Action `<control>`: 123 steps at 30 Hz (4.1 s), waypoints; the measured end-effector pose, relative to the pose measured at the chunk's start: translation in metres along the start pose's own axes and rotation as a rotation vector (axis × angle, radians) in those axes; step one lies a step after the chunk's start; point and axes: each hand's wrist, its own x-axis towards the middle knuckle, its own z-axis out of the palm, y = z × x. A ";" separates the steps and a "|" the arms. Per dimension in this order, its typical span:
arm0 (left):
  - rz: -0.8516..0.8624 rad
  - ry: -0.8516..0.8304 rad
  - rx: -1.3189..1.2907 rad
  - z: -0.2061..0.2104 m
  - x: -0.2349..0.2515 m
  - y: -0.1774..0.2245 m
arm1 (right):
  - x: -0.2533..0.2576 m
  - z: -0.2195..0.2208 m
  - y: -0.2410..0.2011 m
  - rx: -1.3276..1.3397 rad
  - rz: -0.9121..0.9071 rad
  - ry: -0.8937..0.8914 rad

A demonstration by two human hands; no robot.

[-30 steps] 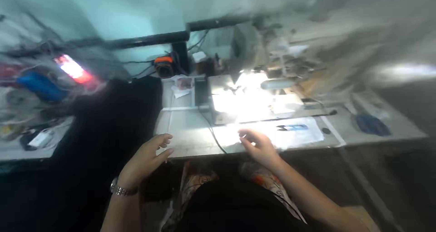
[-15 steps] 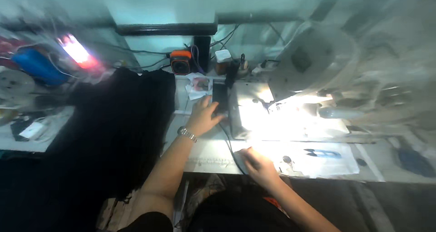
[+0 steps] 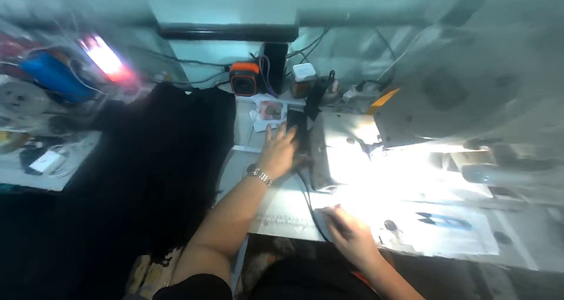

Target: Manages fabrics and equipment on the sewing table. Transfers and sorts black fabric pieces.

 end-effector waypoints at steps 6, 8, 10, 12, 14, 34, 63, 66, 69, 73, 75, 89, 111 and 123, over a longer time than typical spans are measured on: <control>0.007 -0.017 0.032 0.002 0.001 0.003 | 0.001 0.001 -0.002 -0.018 -0.008 0.014; 0.011 -0.024 0.033 0.001 0.001 0.004 | 0.001 0.001 -0.003 -0.018 -0.012 0.018; 0.015 -0.010 0.016 0.003 0.000 0.004 | 0.000 0.001 -0.003 -0.027 -0.013 0.026; 0.003 0.000 -0.039 0.004 -0.002 0.001 | 0.000 0.002 -0.002 -0.035 -0.011 0.028; -0.026 0.024 -0.125 0.005 -0.005 -0.006 | 0.000 0.001 -0.003 -0.048 -0.013 0.028; -0.273 0.180 -0.380 0.007 -0.002 -0.057 | 0.000 0.003 -0.004 -0.066 -0.030 0.053; -0.261 0.152 -0.310 0.011 -0.001 -0.054 | -0.001 0.003 -0.006 -0.104 -0.051 0.081; -0.258 0.158 -0.308 0.011 -0.002 -0.054 | 0.000 0.003 -0.006 -0.105 -0.049 0.079; -0.248 0.163 -0.313 0.011 -0.002 -0.054 | 0.000 0.003 -0.006 -0.108 -0.055 0.085; -0.246 0.159 -0.313 0.011 -0.001 -0.055 | 0.001 0.003 -0.007 -0.110 -0.052 0.085; -0.246 0.159 -0.313 0.011 -0.002 -0.055 | 0.001 0.004 -0.007 -0.119 -0.051 0.084; -0.267 0.134 -0.325 0.007 -0.002 -0.052 | 0.002 0.003 -0.008 -0.136 -0.062 0.078; -0.224 -0.019 -0.355 0.000 -0.002 -0.051 | 0.001 0.004 -0.005 -0.135 -0.045 0.066; -0.271 0.072 -0.448 0.000 -0.003 -0.049 | 0.003 0.005 -0.012 -0.203 0.020 0.019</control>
